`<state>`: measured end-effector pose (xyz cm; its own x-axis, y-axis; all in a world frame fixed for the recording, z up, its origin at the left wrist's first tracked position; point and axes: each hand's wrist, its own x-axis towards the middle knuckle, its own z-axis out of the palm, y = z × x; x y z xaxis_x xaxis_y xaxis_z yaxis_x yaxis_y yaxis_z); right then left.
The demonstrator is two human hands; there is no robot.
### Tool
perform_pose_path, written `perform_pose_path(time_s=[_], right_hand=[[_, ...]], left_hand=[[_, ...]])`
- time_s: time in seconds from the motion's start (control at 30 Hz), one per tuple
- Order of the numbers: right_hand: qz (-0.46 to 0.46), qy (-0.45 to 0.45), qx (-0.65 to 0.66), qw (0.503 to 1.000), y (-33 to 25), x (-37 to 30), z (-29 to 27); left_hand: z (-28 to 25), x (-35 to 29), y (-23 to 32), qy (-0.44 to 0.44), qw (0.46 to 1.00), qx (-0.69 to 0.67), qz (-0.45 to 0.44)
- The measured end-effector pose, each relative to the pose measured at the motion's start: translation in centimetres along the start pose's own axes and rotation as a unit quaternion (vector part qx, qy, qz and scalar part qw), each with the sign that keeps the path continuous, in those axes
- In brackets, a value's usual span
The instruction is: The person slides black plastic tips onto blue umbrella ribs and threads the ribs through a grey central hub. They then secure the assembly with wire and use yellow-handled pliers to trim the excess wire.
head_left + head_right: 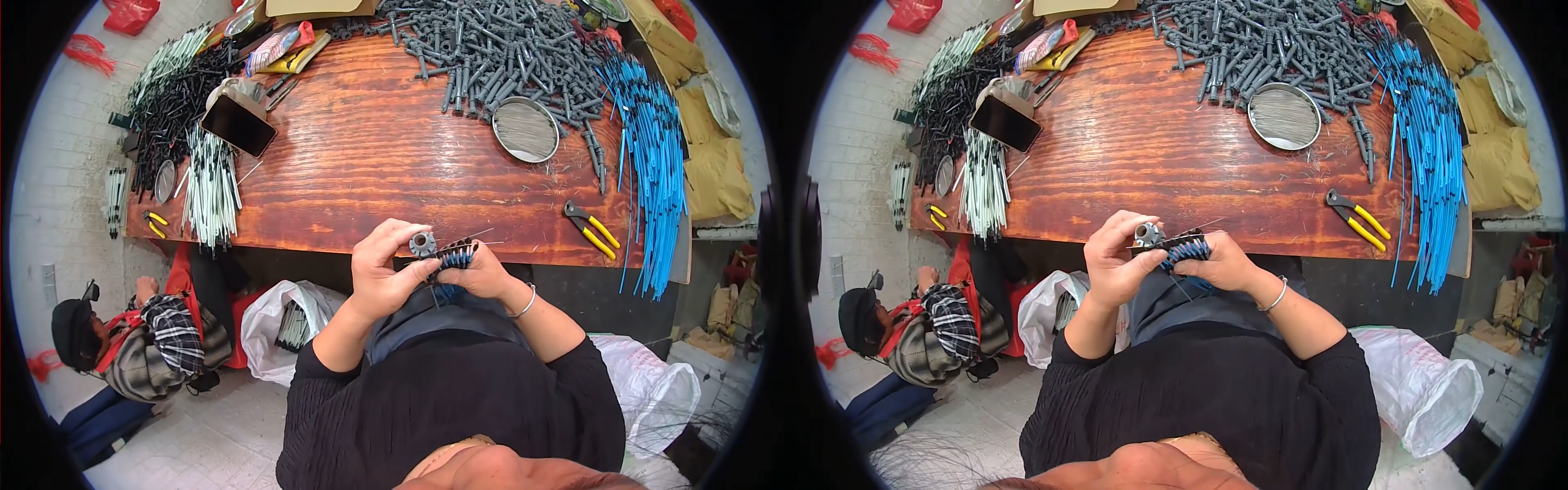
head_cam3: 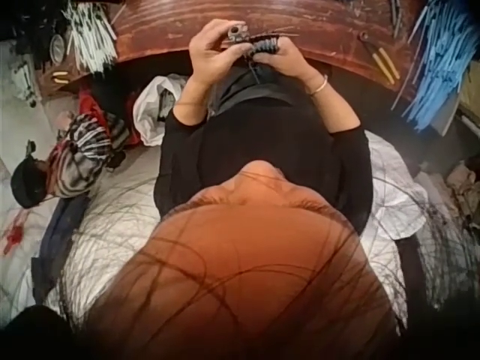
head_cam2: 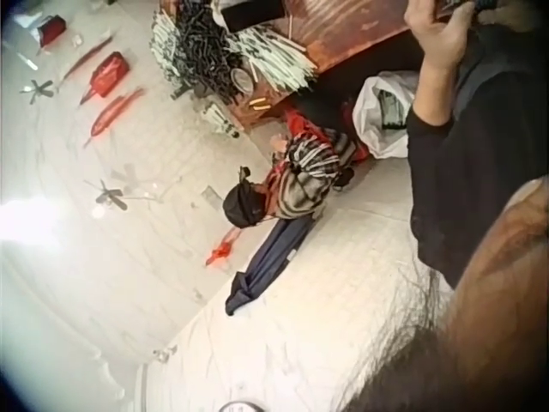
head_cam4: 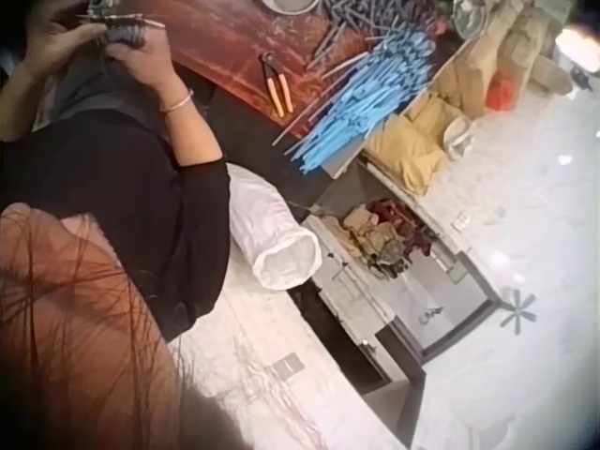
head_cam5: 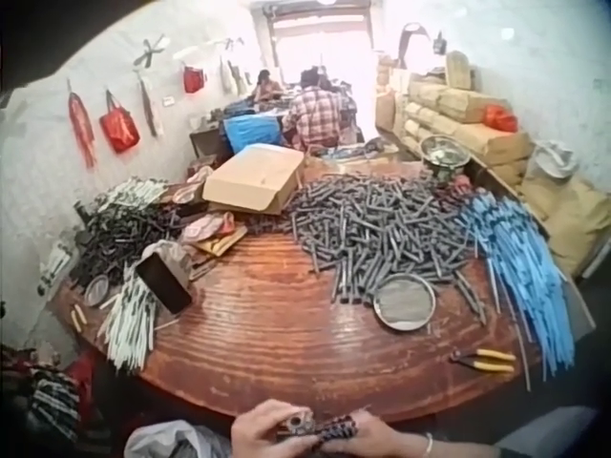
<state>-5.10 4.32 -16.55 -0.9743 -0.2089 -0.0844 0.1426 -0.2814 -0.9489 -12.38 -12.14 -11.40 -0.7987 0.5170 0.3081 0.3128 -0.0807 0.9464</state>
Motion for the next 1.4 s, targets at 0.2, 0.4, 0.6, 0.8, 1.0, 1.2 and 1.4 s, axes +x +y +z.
perform_pose_path(time_s=[0.2,0.4,0.6,0.8,1.0,1.2,1.4], right_hand=[[-0.154,0.107,-0.141,0.972,1.0,0.0,0.7],[-0.17,0.145,-0.196,0.955,1.0,-0.1,1.2],[-0.18,0.095,-0.124,0.971,-0.2,-0.2,1.3],[-0.182,0.115,-0.144,0.966,-1.0,-0.5,1.7],[-0.171,0.07,-0.15,0.971,-0.7,-0.7,1.1],[-0.172,0.019,-0.12,0.978,-0.8,-0.8,1.0],[-0.166,0.026,-0.141,0.976,-0.8,-0.9,1.0]], left_hand=[[0.2,-0.2,-0.1,0.02,0.999,-0.016,-0.036],[-0.4,0.0,-0.2,-0.034,0.999,-0.025,-0.019],[-0.5,0.1,-0.4,-0.074,0.994,-0.074,-0.023],[-0.1,0.0,-0.3,-0.064,0.996,-0.036,0.047],[-1.0,0.9,-0.8,-0.168,0.976,-0.116,0.071],[-0.7,1.2,-1.1,-0.186,0.96,-0.21,0.017],[-0.2,1.0,-2.0,-0.15,0.945,-0.291,0.012]])
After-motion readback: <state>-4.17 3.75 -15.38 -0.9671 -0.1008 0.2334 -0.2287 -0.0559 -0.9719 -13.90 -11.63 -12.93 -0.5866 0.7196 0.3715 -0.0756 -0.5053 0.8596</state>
